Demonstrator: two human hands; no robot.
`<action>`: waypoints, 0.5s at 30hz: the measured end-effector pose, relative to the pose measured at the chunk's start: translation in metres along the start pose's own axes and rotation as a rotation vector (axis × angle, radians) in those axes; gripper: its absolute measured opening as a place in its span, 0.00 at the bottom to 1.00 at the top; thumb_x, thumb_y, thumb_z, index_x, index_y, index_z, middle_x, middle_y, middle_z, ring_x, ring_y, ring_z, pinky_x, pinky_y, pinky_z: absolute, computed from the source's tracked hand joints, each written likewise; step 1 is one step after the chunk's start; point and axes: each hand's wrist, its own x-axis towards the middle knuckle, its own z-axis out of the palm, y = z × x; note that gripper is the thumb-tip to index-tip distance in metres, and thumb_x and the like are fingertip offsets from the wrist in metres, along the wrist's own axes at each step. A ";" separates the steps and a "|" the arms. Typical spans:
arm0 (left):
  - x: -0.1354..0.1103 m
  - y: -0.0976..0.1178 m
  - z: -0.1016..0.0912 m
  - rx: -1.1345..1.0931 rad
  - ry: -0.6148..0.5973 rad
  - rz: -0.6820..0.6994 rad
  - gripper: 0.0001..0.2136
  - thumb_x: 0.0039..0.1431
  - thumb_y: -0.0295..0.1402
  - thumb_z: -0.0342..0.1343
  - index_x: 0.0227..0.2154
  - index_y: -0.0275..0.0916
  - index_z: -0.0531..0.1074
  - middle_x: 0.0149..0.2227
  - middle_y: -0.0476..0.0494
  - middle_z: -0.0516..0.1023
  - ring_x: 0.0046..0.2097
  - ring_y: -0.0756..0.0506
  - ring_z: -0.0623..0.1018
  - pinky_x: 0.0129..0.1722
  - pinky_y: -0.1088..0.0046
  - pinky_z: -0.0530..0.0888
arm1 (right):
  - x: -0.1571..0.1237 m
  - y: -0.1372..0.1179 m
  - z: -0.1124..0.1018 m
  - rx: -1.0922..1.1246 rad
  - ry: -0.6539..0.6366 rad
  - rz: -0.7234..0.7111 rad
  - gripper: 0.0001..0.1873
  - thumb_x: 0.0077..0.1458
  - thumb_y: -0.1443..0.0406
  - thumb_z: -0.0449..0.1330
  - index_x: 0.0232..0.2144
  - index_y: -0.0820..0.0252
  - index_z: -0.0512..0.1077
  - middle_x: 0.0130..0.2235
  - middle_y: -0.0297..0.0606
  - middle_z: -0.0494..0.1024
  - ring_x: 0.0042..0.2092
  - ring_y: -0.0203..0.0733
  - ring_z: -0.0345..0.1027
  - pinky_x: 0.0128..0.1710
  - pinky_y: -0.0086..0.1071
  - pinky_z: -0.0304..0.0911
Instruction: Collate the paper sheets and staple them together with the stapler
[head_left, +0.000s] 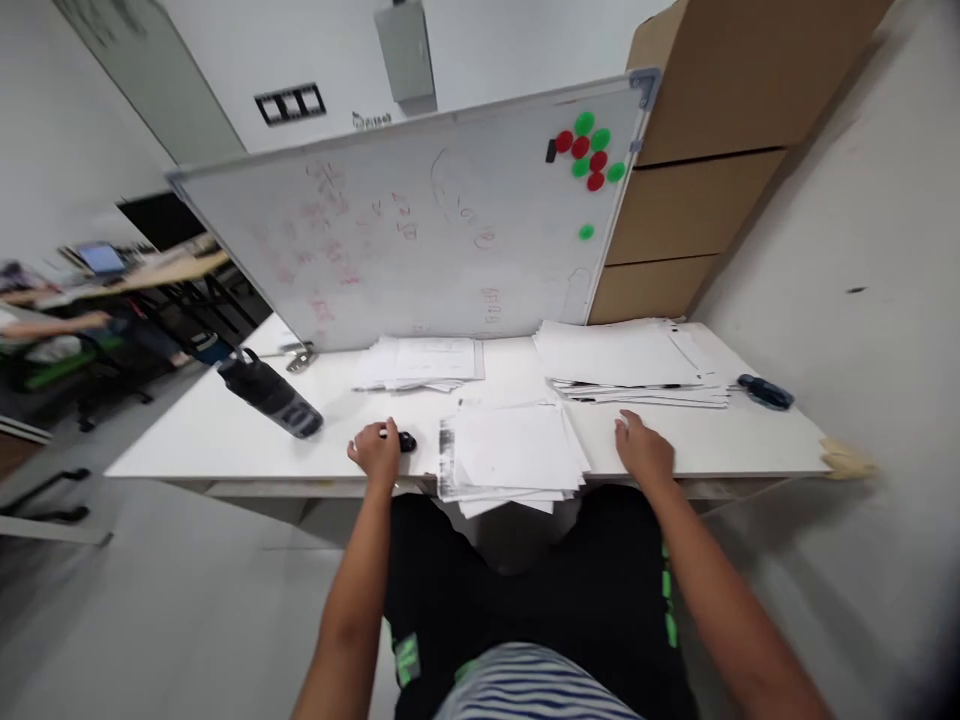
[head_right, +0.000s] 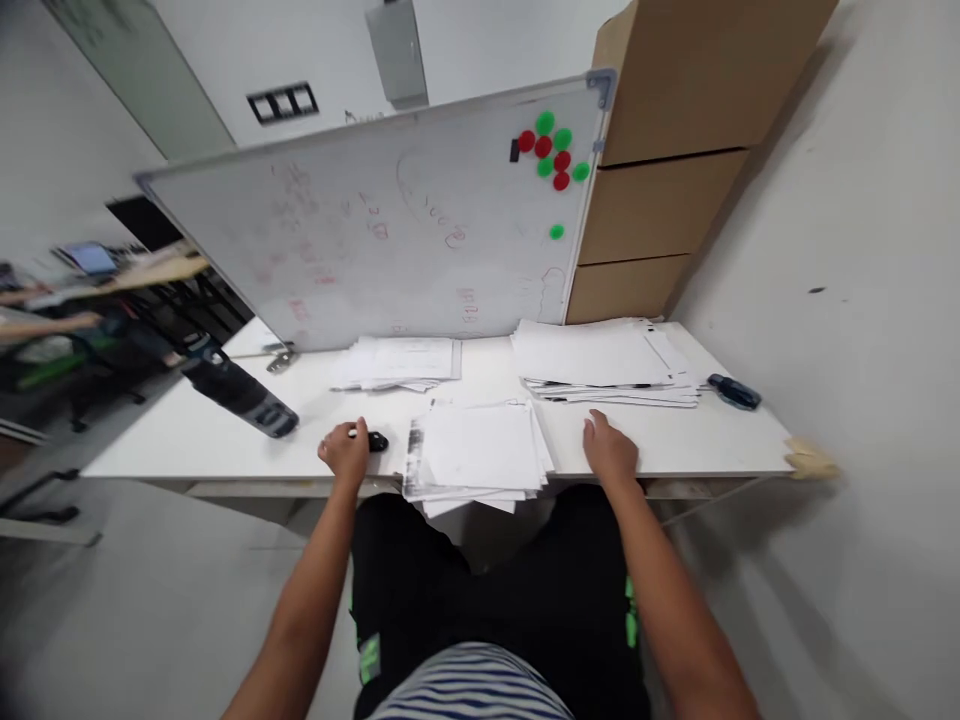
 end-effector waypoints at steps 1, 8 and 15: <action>0.001 0.004 -0.002 -0.029 0.049 0.046 0.13 0.64 0.41 0.49 0.33 0.39 0.75 0.40 0.38 0.80 0.48 0.38 0.76 0.58 0.52 0.58 | 0.000 0.001 0.003 0.000 0.001 -0.009 0.25 0.68 0.57 0.43 0.61 0.58 0.65 0.38 0.49 0.82 0.40 0.53 0.76 0.36 0.37 0.61; 0.027 0.064 0.005 -0.214 -0.122 0.527 0.14 0.65 0.43 0.49 0.39 0.41 0.75 0.42 0.39 0.80 0.48 0.40 0.76 0.52 0.62 0.67 | 0.001 0.000 0.003 0.029 -0.002 -0.004 0.25 0.68 0.58 0.44 0.62 0.60 0.63 0.38 0.48 0.82 0.40 0.51 0.77 0.38 0.36 0.63; 0.082 0.120 0.078 -0.047 -0.380 0.453 0.27 0.61 0.49 0.50 0.57 0.38 0.68 0.59 0.33 0.70 0.63 0.34 0.65 0.58 0.56 0.65 | 0.000 -0.006 -0.005 -0.014 -0.013 0.018 0.23 0.69 0.61 0.43 0.61 0.61 0.64 0.40 0.48 0.82 0.43 0.49 0.77 0.40 0.35 0.63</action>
